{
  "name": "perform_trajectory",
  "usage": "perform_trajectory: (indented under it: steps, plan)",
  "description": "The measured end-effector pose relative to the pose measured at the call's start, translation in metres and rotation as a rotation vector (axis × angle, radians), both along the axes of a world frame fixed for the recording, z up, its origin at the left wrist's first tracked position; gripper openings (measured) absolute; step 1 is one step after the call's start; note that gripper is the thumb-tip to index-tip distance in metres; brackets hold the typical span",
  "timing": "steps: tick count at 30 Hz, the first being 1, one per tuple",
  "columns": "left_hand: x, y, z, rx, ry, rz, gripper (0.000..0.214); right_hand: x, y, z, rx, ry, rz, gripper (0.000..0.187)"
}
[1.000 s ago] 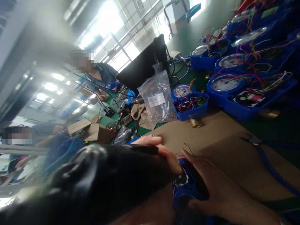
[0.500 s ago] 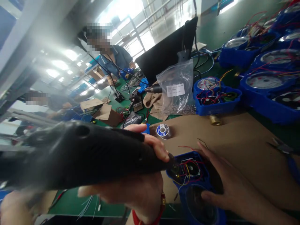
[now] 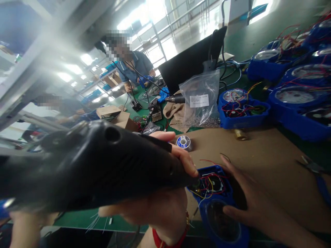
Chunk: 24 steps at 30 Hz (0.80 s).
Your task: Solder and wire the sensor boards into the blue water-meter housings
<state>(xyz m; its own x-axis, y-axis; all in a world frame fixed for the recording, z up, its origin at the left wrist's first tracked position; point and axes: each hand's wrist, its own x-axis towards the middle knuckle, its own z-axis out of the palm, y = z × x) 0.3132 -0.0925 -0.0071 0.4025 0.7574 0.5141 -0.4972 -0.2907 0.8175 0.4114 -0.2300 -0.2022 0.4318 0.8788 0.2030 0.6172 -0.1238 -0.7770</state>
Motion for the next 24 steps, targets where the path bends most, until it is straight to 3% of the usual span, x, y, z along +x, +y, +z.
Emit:
perform_trajectory:
  steps: [7,11,15,19,24]
  plan:
    - [0.01,-0.007,-0.004,-0.05,0.035,0.046,0.08,0.0,0.0,0.001,0.005,0.025,0.006,0.103]
    - [0.02,-0.011,-0.015,-0.108,0.123,-0.009,0.08,-0.001,0.001,0.001,0.026,0.047,0.002,0.103]
    - [0.022,-0.012,-0.023,-0.038,0.176,-0.033,0.077,0.0,0.001,-0.002,0.018,0.035,0.012,0.108]
    - [0.02,-0.014,-0.026,0.001,0.238,-0.137,0.074,0.001,-0.001,0.001,0.039,0.014,0.032,0.108]
    - [0.023,-0.024,-0.025,-0.137,0.165,-0.182,0.071,0.001,-0.004,0.007,0.053,0.008,0.041,0.105]
